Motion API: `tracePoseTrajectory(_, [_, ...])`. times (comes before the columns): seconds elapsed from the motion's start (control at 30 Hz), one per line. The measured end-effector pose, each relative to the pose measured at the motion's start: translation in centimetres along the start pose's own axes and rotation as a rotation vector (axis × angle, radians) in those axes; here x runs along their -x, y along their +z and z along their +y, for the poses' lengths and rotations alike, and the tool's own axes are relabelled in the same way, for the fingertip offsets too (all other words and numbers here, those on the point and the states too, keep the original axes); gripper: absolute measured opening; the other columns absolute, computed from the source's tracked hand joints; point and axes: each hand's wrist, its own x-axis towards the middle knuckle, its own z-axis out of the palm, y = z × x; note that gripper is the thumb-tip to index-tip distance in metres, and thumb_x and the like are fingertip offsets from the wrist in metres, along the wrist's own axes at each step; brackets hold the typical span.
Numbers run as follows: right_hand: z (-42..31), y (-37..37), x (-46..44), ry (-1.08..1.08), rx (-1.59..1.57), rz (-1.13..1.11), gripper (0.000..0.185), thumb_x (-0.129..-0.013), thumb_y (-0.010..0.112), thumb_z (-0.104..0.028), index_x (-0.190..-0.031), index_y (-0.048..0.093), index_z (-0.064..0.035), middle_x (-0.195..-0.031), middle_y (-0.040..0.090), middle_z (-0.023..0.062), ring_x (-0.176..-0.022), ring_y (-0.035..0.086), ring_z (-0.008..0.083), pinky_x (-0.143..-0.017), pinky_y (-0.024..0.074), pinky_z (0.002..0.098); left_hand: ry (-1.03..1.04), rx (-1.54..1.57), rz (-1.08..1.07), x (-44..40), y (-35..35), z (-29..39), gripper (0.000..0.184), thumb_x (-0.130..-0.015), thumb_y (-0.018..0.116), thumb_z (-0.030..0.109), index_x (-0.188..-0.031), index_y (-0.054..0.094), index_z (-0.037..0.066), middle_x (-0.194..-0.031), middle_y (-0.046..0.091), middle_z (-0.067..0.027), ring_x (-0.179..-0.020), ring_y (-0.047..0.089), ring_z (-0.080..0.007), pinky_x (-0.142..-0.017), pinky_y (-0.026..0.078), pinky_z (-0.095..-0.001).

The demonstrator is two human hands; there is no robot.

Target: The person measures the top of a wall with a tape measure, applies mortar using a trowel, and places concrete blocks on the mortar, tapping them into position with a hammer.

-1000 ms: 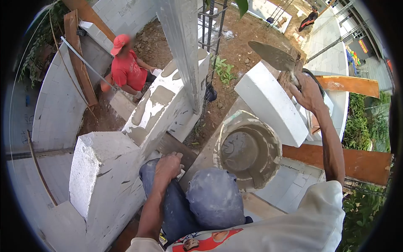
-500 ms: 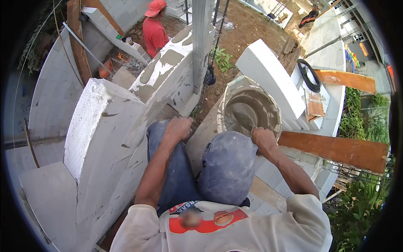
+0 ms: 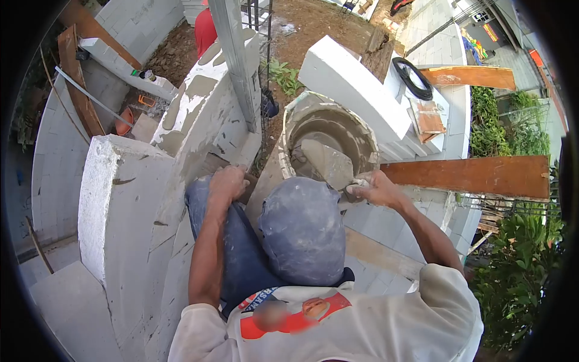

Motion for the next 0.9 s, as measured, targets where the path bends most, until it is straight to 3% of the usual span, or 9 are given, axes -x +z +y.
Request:
tracePoseTrajectory(0.17, [-7.0,1.8,-1.9,-0.076,-0.032,-0.033,0.034,-0.097,0.079,-0.035,-0.101,0.075,-0.0015,-0.081,0.068,0.0020,-0.074,0.059,0.0098,-0.066,0.0471,0.0313,0.059,-0.091,0.021,1.4,-0.1,0.1,0.038,-0.093,0.076,0.031,-0.122,0.072,0.007,-0.125,0.074,-0.0181,-0.121,0.069,-0.0355,-0.105,0.051,-0.0525])
tracePoseTrajectory(0.23, [-10.4,3.0,-3.6,-0.308,0.009,0.013,0.030,-0.099,0.074,-0.032,-0.100,0.070,-0.0022,-0.082,0.065,0.0022,-0.074,0.058,0.0096,-0.065,0.0461,0.0305,0.091,-0.136,0.007,2.5,0.2,0.5,0.035,-0.093,0.074,0.030,-0.121,0.073,0.009,-0.125,0.074,-0.0147,-0.121,0.070,-0.0326,-0.104,0.050,-0.0473])
tracePoseTrajectory(0.33, [-16.2,4.6,-6.9,-0.288,-0.119,-0.277,0.024,-0.102,0.066,-0.023,-0.111,0.068,-0.0008,-0.079,0.062,-0.0003,-0.067,0.056,0.0079,-0.060,0.0451,0.0295,0.113,-0.148,0.000,4.2,0.9,0.2,0.031,-0.093,0.071,0.026,-0.120,0.073,0.010,-0.118,0.074,-0.0128,-0.118,0.070,-0.0301,-0.103,0.050,-0.0463])
tracePoseTrajectory(0.5, [-23.0,9.4,-11.1,-0.285,-0.067,-0.433,0.029,-0.102,0.061,-0.029,-0.110,0.068,-0.0017,-0.078,0.063,0.0020,-0.062,0.059,0.0108,-0.059,0.0482,0.0303,0.055,-0.069,0.094,7.1,-0.2,0.2,0.029,-0.094,0.070,0.024,-0.119,0.072,0.009,-0.118,0.074,-0.0137,-0.115,0.071,-0.0331,-0.104,0.050,-0.0466])
tracePoseTrajectory(0.57, [-25.1,11.1,-12.1,-0.333,0.098,-0.463,0.032,-0.101,0.059,-0.028,-0.110,0.067,0.0021,-0.080,0.068,0.0121,-0.068,0.068,0.0218,-0.065,0.0536,0.0390,0.017,-0.031,0.113,8.1,-0.5,-0.1,0.030,-0.095,0.069,0.024,-0.119,0.072,0.007,-0.119,0.074,-0.0143,-0.115,0.071,-0.0334,-0.105,0.050,-0.0469])
tracePoseTrajectory(0.6, [-25.4,12.2,-12.8,-0.335,0.096,-0.469,0.032,-0.101,0.059,-0.028,-0.110,0.067,0.0021,-0.080,0.068,0.0121,-0.068,0.068,0.0218,-0.065,0.0536,0.0390,-0.015,-0.050,0.131,8.6,-0.5,-0.1,0.030,-0.096,0.066,0.024,-0.120,0.071,0.007,-0.119,0.073,-0.0150,-0.116,0.071,-0.0334,-0.106,0.049,-0.0467])
tracePoseTrajectory(0.7, [-25.3,15.4,-14.1,-0.743,0.342,-0.340,0.039,-0.101,0.061,-0.026,-0.112,0.064,0.0105,-0.097,0.070,0.0367,-0.088,0.070,0.0538,-0.081,0.0550,0.0547,-0.073,-0.064,0.116,10.3,-1.3,0.1,0.032,-0.098,0.062,0.026,-0.122,0.070,0.006,-0.120,0.073,-0.0153,-0.117,0.071,-0.0333,-0.108,0.048,-0.0462])
tracePoseTrajectory(0.83, [-27.8,15.2,-11.0,-0.806,0.379,-0.328,0.040,-0.101,0.064,-0.027,-0.111,0.064,0.0120,-0.097,0.071,0.0366,-0.092,0.069,0.0546,-0.084,0.0547,0.0545,-0.210,0.151,0.226,13.1,-5.5,2.2,0.038,-0.097,0.061,0.029,-0.126,0.069,0.006,-0.123,0.074,-0.0135,-0.118,0.070,-0.0337,-0.109,0.046,-0.0449])
tracePoseTrajectory(0.9, [-29.3,14.5,-9.3,-0.688,0.288,-0.334,0.040,-0.101,0.064,-0.026,-0.110,0.062,0.0135,-0.096,0.070,0.0372,-0.098,0.069,0.0544,-0.087,0.0542,0.0554,-0.216,0.147,0.232,13.8,-6.6,2.4,0.038,-0.097,0.061,0.029,-0.127,0.069,0.006,-0.124,0.074,-0.0136,-0.118,0.070,-0.0338,-0.109,0.046,-0.0450])
